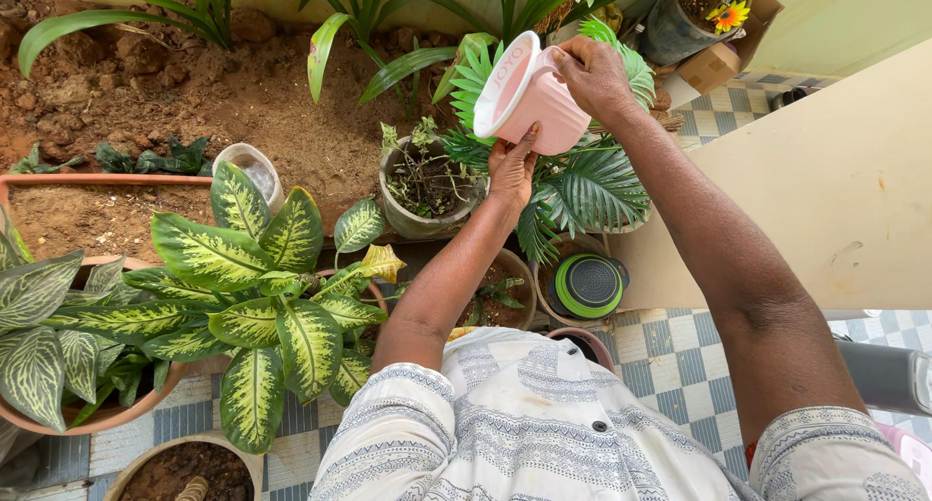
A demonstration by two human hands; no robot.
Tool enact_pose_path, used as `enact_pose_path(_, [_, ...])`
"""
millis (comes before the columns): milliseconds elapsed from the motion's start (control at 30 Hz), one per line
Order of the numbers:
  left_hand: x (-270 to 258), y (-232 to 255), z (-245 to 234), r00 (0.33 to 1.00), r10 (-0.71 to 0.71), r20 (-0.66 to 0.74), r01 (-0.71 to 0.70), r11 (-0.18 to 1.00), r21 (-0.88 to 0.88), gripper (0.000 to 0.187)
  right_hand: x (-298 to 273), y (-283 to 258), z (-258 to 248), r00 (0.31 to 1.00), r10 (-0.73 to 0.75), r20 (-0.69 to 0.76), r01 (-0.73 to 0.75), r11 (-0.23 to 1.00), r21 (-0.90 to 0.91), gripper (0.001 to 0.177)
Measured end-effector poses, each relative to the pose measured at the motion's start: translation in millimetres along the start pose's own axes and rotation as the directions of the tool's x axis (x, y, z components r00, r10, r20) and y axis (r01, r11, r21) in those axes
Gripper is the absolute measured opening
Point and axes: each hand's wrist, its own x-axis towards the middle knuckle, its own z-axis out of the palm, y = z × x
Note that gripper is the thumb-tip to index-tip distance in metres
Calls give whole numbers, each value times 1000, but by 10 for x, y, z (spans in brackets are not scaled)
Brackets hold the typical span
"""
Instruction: The person pours pink water from a plastic jug onto several potted plants in a small garden area.
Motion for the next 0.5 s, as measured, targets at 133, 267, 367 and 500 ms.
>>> enact_pose_path(133, [29, -15, -14, 1000, -9, -10, 9, 1000, -5, 83, 12, -1, 6, 1000, -12, 1, 12, 1000, 6, 32])
enact_pose_path(267, [44, -26, -13, 1000, -17, -11, 17, 1000, -6, 81, 20, -19, -4, 1000, -28, 2, 28, 1000, 3, 31])
enact_pose_path(367, [56, -31, -12, 999, -28, -23, 28, 1000, 0, 80, 35, -36, -10, 999, -36, 4, 36, 999, -24, 30])
enact_pose_path(500, [64, -37, -15, 1000, -16, -15, 16, 1000, -2, 82, 57, -56, -7, 999, -45, 1, 45, 998, -40, 28])
